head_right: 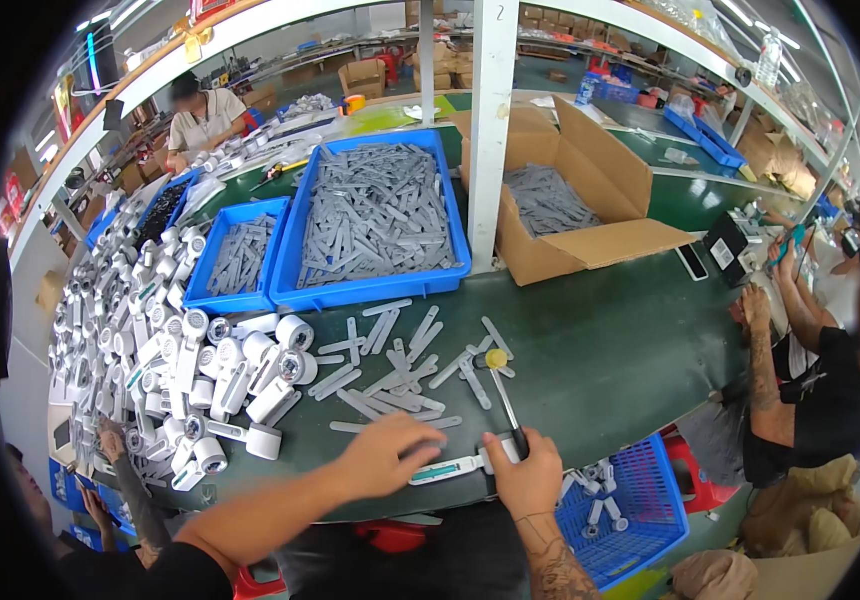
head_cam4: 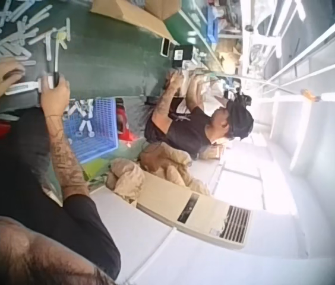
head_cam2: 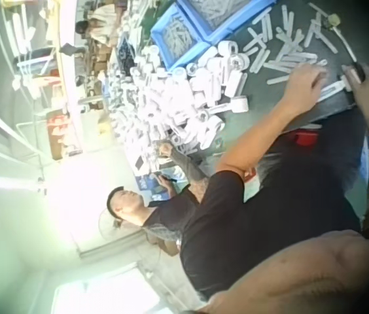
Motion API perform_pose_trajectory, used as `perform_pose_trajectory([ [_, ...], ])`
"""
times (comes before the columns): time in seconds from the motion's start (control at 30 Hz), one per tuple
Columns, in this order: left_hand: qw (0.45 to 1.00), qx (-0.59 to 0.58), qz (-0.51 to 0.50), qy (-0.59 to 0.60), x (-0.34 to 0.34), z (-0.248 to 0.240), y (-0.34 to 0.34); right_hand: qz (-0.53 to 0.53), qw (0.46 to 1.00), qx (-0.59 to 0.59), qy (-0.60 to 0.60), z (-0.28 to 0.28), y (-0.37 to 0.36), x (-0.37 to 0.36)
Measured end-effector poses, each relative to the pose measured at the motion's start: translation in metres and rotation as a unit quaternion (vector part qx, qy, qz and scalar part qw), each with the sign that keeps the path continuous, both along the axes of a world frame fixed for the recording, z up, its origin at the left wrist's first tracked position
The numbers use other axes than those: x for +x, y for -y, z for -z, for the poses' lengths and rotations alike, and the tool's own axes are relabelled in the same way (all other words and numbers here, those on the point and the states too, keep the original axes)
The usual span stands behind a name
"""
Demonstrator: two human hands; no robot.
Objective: The person assembles portable fan handles by fitting grey plastic strips into the slots and tapping them into place using a small mallet. They set the assembled units aside and retrieve additional plastic strips from a blue tray.
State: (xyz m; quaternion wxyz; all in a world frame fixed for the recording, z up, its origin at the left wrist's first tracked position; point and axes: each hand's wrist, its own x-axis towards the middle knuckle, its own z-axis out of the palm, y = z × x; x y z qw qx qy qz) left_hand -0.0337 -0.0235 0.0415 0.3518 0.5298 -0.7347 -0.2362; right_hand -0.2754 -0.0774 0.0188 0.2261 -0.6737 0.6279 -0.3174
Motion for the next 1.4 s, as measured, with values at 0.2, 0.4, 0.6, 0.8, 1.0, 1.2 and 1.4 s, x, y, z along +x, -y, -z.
perform_pose_trajectory([
  [0.2, 0.997, -0.035, -0.058, -0.034, -0.016, 0.027, -0.026, 0.008, 0.998, -0.017, 0.051, 0.007, -0.007, 0.041],
  [0.4, 0.989, 0.003, -0.102, -0.111, -0.025, 0.033, -0.025, 0.001, 0.999, -0.024, 0.034, 0.008, -0.007, 0.042],
  [0.6, 0.988, 0.026, -0.1, -0.114, -0.008, 0.043, -0.028, -0.097, 0.988, -0.103, 0.058, -0.022, -0.031, 0.017],
  [0.8, 0.973, 0.082, -0.109, -0.183, -0.014, 0.039, -0.03, -0.109, 0.994, 0.003, 0.005, -0.058, -0.102, -0.038],
  [1.0, 0.977, 0.086, -0.117, -0.159, -0.014, 0.04, -0.029, -0.135, 0.98, -0.004, -0.146, -0.053, -0.11, -0.032],
  [1.2, 0.98, 0.076, -0.115, -0.141, -0.015, 0.046, -0.032, -0.147, 0.976, 0.0, -0.159, -0.043, -0.104, -0.038],
  [1.4, 0.992, -0.057, -0.113, 0.023, 0.019, 0.052, -0.058, -0.073, 0.991, -0.111, 0.01, -0.097, -0.106, -0.031],
])
